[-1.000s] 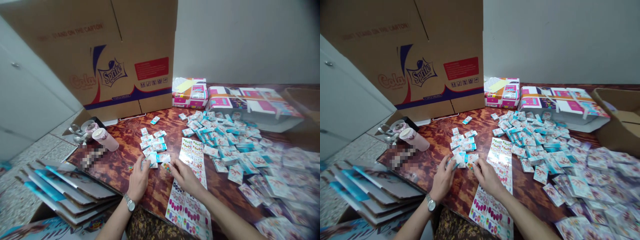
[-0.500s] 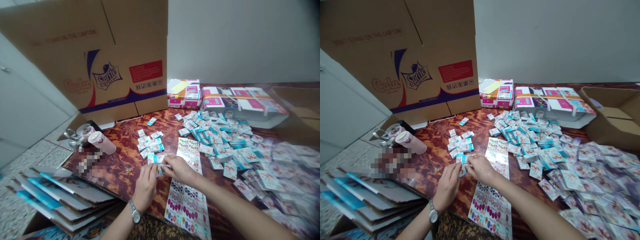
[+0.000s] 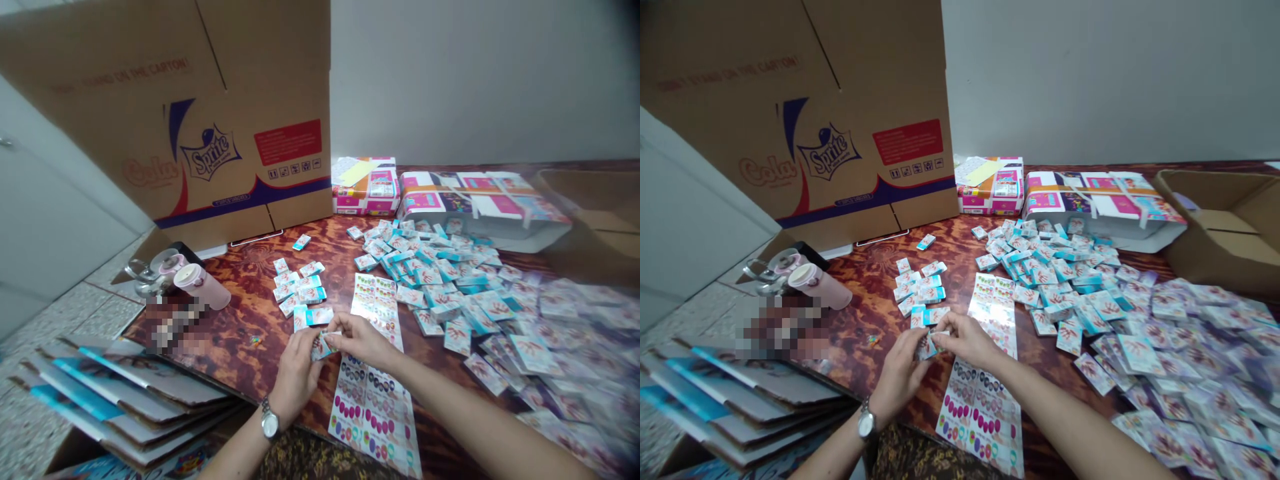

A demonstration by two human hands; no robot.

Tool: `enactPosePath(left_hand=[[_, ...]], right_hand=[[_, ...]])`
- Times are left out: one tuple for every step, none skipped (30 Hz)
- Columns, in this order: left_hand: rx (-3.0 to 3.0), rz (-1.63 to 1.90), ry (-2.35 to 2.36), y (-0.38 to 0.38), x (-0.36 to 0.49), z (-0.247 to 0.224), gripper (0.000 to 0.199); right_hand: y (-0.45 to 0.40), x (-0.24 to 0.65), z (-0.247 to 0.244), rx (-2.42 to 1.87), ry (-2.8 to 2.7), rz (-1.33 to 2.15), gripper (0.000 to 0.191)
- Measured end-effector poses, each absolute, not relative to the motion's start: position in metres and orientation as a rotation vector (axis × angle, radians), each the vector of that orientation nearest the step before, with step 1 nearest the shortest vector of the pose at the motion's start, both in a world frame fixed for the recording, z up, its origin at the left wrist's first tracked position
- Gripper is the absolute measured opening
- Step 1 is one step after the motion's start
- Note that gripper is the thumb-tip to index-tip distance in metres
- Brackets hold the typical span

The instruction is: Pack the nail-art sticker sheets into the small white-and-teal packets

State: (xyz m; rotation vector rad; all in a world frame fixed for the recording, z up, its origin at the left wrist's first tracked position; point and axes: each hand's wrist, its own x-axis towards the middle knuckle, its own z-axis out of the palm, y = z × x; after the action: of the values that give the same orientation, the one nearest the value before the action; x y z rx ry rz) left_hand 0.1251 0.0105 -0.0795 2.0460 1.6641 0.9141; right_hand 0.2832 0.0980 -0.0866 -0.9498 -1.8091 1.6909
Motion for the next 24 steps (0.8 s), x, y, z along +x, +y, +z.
enactPosePath(left_hand=[[2.084, 0.909, 1.681, 0.01, 0.125, -0.081, 0.05], [2.122, 0.903, 1.693, 0.01, 0.125, -0.082, 0.05], [2.155, 0.893, 1.705, 0.01, 0.125, -0.083, 0.05], [2.18, 0.879, 1.716, 0.01, 0.124, -0.083, 0.05], [2.197, 0.859, 1.727, 0.01, 0.123, -0.084, 0.051], [2.205, 0.836, 1.74, 0.01, 0.122, -0.084, 0.051], [2.21, 0.815, 1.753, 0.011, 0.122, -0.085, 0.052], [2.215, 0.796, 1.761, 0.011, 0.121, -0.085, 0.053], [2.224, 0.782, 1.763, 0.012, 0.121, -0.085, 0.054], [2.236, 0.773, 1.758, 0.012, 0.121, -0.085, 0.055], [2.248, 0.773, 1.753, 0.013, 0.122, -0.085, 0.054], [2.261, 0.778, 1.748, 0.013, 0.123, -0.085, 0.053], [2.277, 0.783, 1.742, 0.014, 0.124, -0.086, 0.052], [2.294, 0.79, 1.736, 0.015, 0.126, -0.086, 0.051], [2.311, 0.796, 1.733, 0.015, 0.127, -0.086, 0.05], [2.33, 0.799, 1.728, 0.015, 0.128, -0.087, 0.049], [2.349, 0.801, 1.724, 0.015, 0.129, -0.087, 0.048], [2.368, 0.803, 1.717, 0.015, 0.129, -0.088, 0.048], [2.385, 0.809, 1.709, 0.014, 0.129, -0.088, 0.048], [2.399, 0.816, 1.698, 0.014, 0.129, -0.088, 0.048], [2.411, 0.823, 1.683, 0.013, 0.128, -0.088, 0.048], [2.416, 0.831, 1.669, 0.012, 0.128, -0.088, 0.048], [2.415, 0.841, 1.656, 0.012, 0.127, -0.088, 0.049], [2.413, 0.851, 1.638, 0.011, 0.126, -0.088, 0.049]], right_hand=[[0.096, 0.283, -0.087, -0.966, -1.806, 1.651, 0.022], [0.095, 0.283, -0.087, -0.976, -1.801, 1.623, 0.021], [0.094, 0.283, -0.086, -0.976, -1.802, 1.613, 0.02], [0.093, 0.284, -0.086, -0.964, -1.808, 1.621, 0.018], [0.093, 0.285, -0.085, -0.943, -1.817, 1.644, 0.016], [0.093, 0.286, -0.084, -0.918, -1.821, 1.673, 0.014], [0.093, 0.287, -0.083, -0.897, -1.818, 1.702, 0.013], [0.094, 0.288, -0.082, -0.886, -1.81, 1.725, 0.013], [0.094, 0.288, -0.082, -0.886, -1.801, 1.741, 0.012], [0.094, 0.288, -0.081, -0.895, -1.792, 1.746, 0.012], [0.094, 0.288, -0.081, -0.909, -1.788, 1.738, 0.011], [0.094, 0.287, -0.08, -0.923, -1.794, 1.713, 0.01], [0.093, 0.286, -0.079, -0.941, -1.814, 1.669, 0.008], [0.091, 0.285, -0.078, -0.962, -1.845, 1.604, 0.006], [0.089, 0.285, -0.076, -0.983, -1.88, 1.527, 0.004], [0.088, 0.284, -0.075, -0.999, -1.914, 1.454, 0.004], [0.086, 0.284, -0.073, -1.006, -1.945, 1.401, 0.007], [0.084, 0.284, -0.071, -1.003, -1.973, 1.373, 0.009], [0.084, 0.284, -0.069, -0.997, -1.995, 1.355, 0.01], [0.083, 0.285, -0.068, -0.994, -2.018, 1.329, 0.01], [0.084, 0.286, -0.067, -0.997, -2.038, 1.286, 0.01], [0.085, 0.287, -0.066, -1.007, -2.052, 1.23, 0.012], [0.087, 0.289, -0.066, -1.017, -2.057, 1.174, 0.017], [0.089, 0.29, -0.066, -1.019, -2.065, 1.144, 0.023]])
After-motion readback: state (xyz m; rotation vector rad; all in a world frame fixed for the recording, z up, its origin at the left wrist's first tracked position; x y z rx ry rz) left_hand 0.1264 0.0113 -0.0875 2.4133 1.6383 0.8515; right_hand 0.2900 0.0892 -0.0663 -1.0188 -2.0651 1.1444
